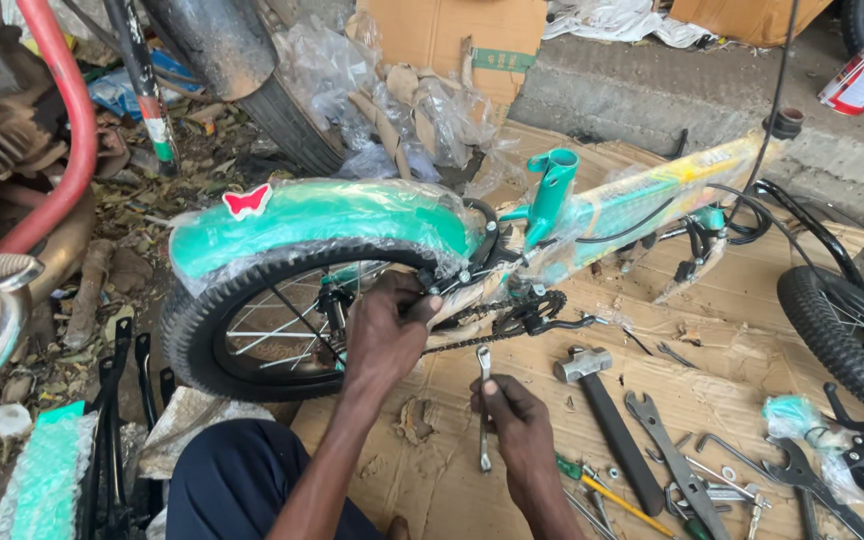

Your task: The person assembles a new children's bicycle lying on cardboard on the ground. They align the rear wheel and fender, tighten axle and frame bolts with a wrench, use pliers, then fit and fasten a white plastic chain guard with cartoon stickers to the frame and continue tightening fasteners by hand and with tools.

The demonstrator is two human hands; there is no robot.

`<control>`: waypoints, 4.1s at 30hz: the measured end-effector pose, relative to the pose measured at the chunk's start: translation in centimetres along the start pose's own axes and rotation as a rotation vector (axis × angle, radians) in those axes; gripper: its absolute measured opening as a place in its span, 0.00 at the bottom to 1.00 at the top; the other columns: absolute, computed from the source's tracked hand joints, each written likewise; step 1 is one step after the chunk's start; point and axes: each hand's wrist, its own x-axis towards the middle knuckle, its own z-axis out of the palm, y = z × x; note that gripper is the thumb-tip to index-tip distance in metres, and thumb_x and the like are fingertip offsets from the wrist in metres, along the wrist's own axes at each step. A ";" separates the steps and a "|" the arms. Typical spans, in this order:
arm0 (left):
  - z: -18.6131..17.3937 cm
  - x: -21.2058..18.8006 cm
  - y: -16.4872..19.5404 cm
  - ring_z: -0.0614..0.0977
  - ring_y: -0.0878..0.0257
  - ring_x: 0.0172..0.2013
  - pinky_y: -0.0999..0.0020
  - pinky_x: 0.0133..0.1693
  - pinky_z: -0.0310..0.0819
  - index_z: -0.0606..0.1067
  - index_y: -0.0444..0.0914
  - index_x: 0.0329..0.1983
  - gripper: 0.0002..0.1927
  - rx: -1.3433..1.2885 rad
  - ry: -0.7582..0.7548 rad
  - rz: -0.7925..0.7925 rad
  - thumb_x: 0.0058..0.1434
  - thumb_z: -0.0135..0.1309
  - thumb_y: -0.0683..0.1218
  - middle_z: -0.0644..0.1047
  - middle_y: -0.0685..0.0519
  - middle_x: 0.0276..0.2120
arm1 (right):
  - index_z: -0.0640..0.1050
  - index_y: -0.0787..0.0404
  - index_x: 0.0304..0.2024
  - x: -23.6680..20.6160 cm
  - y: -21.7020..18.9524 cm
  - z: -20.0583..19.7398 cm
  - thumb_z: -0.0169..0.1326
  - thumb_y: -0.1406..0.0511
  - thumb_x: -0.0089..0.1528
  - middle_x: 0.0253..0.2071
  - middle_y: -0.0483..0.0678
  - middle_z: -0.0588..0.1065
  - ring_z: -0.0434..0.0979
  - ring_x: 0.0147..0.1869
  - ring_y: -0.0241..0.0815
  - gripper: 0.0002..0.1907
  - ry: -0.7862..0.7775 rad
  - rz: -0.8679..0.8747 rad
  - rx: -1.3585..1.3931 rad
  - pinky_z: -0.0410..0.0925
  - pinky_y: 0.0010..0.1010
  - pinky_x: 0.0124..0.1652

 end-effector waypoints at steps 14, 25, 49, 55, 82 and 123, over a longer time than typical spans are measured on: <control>0.5 -0.5 -0.2 0.88 0.57 0.39 0.63 0.43 0.78 0.80 0.38 0.46 0.15 0.015 0.017 0.011 0.58 0.63 0.49 0.86 0.46 0.38 | 0.83 0.65 0.39 0.1 0.1 0.1 0.53 0.60 0.67 0.31 0.44 0.77 0.73 0.38 0.33 0.14 -0.020 -0.064 -0.010 0.67 0.28 0.42; -0.2 -4.5 2.4 0.80 0.44 0.42 0.50 0.42 0.73 0.74 0.29 0.47 0.18 0.130 0.190 0.336 0.61 0.61 0.47 0.77 0.39 0.40 | 0.75 0.52 0.60 1.0 -7.8 1.8 0.49 0.60 0.67 0.21 0.39 0.61 0.54 0.19 0.29 0.19 0.195 -0.023 0.184 0.49 0.25 0.18; -2.1 9.7 14.3 0.86 0.49 0.44 0.55 0.48 0.79 0.85 0.37 0.39 0.40 1.435 -0.817 0.447 0.39 0.67 0.75 0.85 0.46 0.41 | 0.70 0.53 0.36 14.5 -5.3 3.3 0.47 0.76 0.63 0.21 0.41 0.69 0.59 0.15 0.28 0.11 -0.087 -0.032 0.957 0.51 0.20 0.13; -1.4 10.4 13.7 0.85 0.47 0.46 0.55 0.50 0.79 0.80 0.34 0.44 0.47 1.405 -0.813 0.442 0.35 0.71 0.75 0.83 0.43 0.45 | 0.70 0.56 0.43 14.7 -6.8 2.7 0.44 0.79 0.62 0.23 0.43 0.70 0.60 0.15 0.29 0.14 -0.175 0.061 0.943 0.51 0.21 0.14; -1.2 11.1 14.0 0.84 0.46 0.47 0.55 0.49 0.78 0.81 0.30 0.46 0.40 1.373 -0.934 0.444 0.38 0.76 0.62 0.81 0.41 0.47 | 0.80 0.65 0.42 -1.1 -9.9 5.1 0.51 0.59 0.70 0.25 0.45 0.70 0.65 0.28 0.32 0.16 0.103 -0.279 -0.125 0.61 0.28 0.27; -1.3 10.8 13.6 0.86 0.50 0.46 0.55 0.46 0.80 0.85 0.38 0.43 0.32 1.324 -0.855 0.396 0.36 0.76 0.59 0.84 0.46 0.45 | 0.78 0.72 0.44 -0.7 -13.5 5.2 0.52 0.64 0.67 0.28 0.51 0.79 0.84 0.28 0.42 0.14 -0.068 -0.193 -0.182 0.76 0.31 0.28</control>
